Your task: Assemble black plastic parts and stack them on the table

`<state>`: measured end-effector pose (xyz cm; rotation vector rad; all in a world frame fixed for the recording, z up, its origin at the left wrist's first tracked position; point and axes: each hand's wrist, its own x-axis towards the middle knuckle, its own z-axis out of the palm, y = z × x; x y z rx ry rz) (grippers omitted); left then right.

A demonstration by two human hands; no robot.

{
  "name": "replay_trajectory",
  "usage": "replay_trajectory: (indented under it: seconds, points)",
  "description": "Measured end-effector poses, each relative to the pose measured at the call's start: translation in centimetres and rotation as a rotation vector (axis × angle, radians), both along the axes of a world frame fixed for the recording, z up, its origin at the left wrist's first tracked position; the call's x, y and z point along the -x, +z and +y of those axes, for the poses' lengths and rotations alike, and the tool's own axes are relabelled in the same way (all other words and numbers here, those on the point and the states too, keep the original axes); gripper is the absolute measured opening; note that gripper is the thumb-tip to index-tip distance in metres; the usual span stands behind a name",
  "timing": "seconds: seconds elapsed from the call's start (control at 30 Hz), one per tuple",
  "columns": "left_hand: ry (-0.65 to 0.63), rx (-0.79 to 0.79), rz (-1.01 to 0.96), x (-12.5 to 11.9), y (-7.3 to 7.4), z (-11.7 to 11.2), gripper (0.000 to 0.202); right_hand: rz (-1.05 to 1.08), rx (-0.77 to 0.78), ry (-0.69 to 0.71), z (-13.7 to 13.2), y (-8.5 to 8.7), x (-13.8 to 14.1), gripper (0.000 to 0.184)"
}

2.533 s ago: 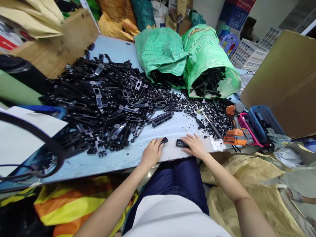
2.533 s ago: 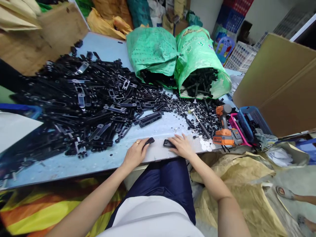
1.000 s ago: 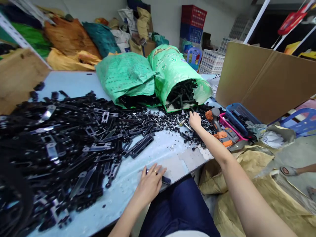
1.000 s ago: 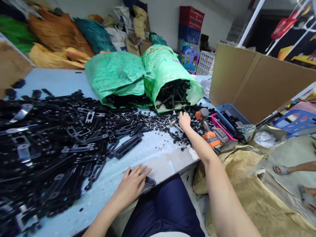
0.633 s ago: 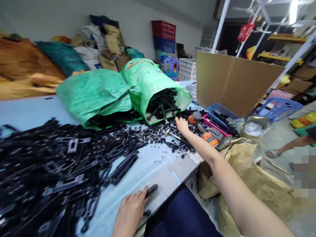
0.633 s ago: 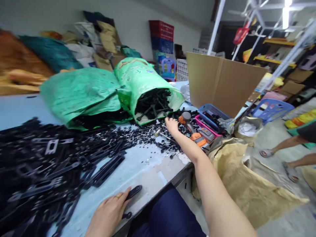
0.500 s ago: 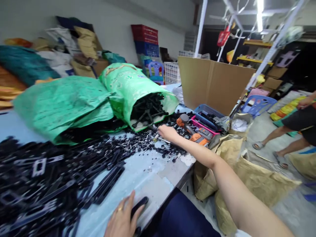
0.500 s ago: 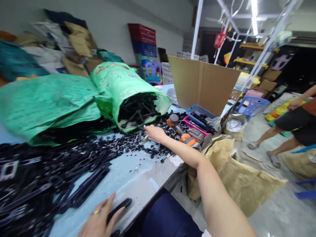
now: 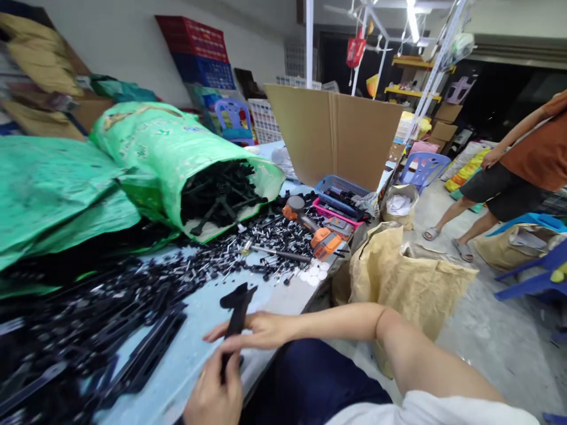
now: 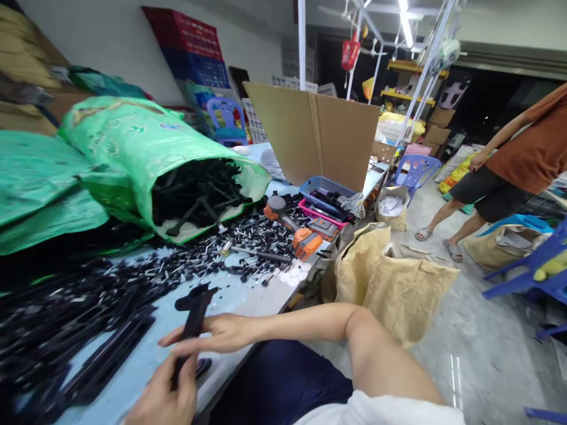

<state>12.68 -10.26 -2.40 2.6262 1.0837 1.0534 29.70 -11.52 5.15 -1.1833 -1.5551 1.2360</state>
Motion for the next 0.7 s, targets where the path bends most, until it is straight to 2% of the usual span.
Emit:
replay_trajectory:
  seconds: [0.07, 0.13, 0.2, 0.27, 0.33, 0.37, 0.5, 0.57, 0.7]
  points:
    - [-0.097, -0.017, 0.038, -0.4, 0.1, 0.6, 0.035, -0.125, 0.005, -0.008, -0.4, -0.1, -0.1, 0.023]
    - [-0.091, 0.050, 0.205, -0.3, 0.0, 1.7, 0.046, -0.407, 0.033, 0.027, -0.5, 0.2, -1.3, 0.028]
    - [-0.150, 0.288, 0.429, 0.1, -0.2, 2.5, 0.039, -0.767, -0.055, 0.177, -0.1, 0.0, -2.9, 0.035]
    - [-0.138, 0.479, 0.567, 0.3, -0.2, 2.9, 0.033, -0.995, -0.181, 0.404, 0.5, -0.8, -4.2, 0.032]
    - [-0.126, 0.516, 0.572, 0.3, -0.1, 3.1, 0.035, -1.162, -0.241, 0.569, 0.8, -2.2, -4.6, 0.031]
    - [-0.119, 0.516, 0.565, 0.1, 0.0, 3.1, 0.035, -1.227, -0.247, 0.605, 0.8, -2.9, -4.6, 0.033]
    - [-0.094, 0.512, 0.532, -0.1, 0.0, 3.1, 0.037, -1.320, -0.225, 0.583, 0.6, -4.6, -3.6, 0.036]
    - [-0.089, 0.517, 0.522, 0.0, 0.0, 3.1, 0.040, -1.328, -0.199, 0.565, 0.5, -4.6, -3.0, 0.034]
    - [-0.066, 0.475, 0.499, 0.5, -0.2, 3.0, 0.059, -1.372, -0.173, 0.502, 0.5, -3.9, -2.0, 0.033]
